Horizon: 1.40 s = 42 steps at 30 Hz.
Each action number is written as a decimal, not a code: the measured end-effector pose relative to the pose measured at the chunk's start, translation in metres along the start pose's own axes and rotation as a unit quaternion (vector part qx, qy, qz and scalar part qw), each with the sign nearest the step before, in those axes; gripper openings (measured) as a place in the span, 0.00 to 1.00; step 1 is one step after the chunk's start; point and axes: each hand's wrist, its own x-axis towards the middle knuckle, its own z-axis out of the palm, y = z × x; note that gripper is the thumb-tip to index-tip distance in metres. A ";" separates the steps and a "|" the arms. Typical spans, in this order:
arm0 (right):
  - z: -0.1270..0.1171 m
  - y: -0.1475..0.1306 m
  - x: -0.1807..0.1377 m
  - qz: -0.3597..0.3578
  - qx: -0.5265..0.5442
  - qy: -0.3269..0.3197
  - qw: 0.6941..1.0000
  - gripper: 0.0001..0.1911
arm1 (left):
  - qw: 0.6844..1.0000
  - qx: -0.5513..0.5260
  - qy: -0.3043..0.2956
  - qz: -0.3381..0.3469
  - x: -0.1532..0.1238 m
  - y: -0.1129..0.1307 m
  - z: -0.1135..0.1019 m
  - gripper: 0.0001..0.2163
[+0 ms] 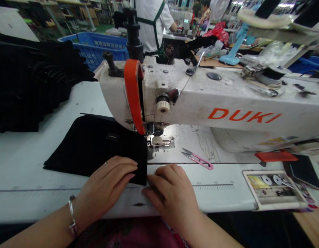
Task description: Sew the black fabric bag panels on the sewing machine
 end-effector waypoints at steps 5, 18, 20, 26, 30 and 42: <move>0.008 -0.003 0.007 0.024 0.021 0.015 0.999 0.18 | 1.000 -0.006 0.010 -0.011 -0.002 -0.002 -0.001 0.07; 0.008 0.002 0.012 -0.062 0.025 -0.017 0.998 0.05 | 1.000 0.013 -0.022 0.016 -0.007 -0.006 0.000 0.09; 0.009 0.002 0.011 -0.076 0.009 -0.016 0.997 0.05 | 0.996 0.035 -0.048 0.069 -0.007 -0.005 0.003 0.10; 0.007 0.006 0.012 -0.124 -0.032 -0.016 0.992 0.07 | 1.000 0.028 -0.007 -0.005 -0.007 -0.004 -0.001 0.08; 0.003 0.009 0.017 -0.184 -0.041 -0.037 0.981 0.10 | 0.996 0.014 0.035 -0.076 -0.004 -0.004 -0.007 0.07; 0.003 0.010 0.012 -0.180 -0.007 -0.043 0.983 0.09 | 0.990 0.071 -0.051 0.107 -0.006 -0.005 0.006 0.10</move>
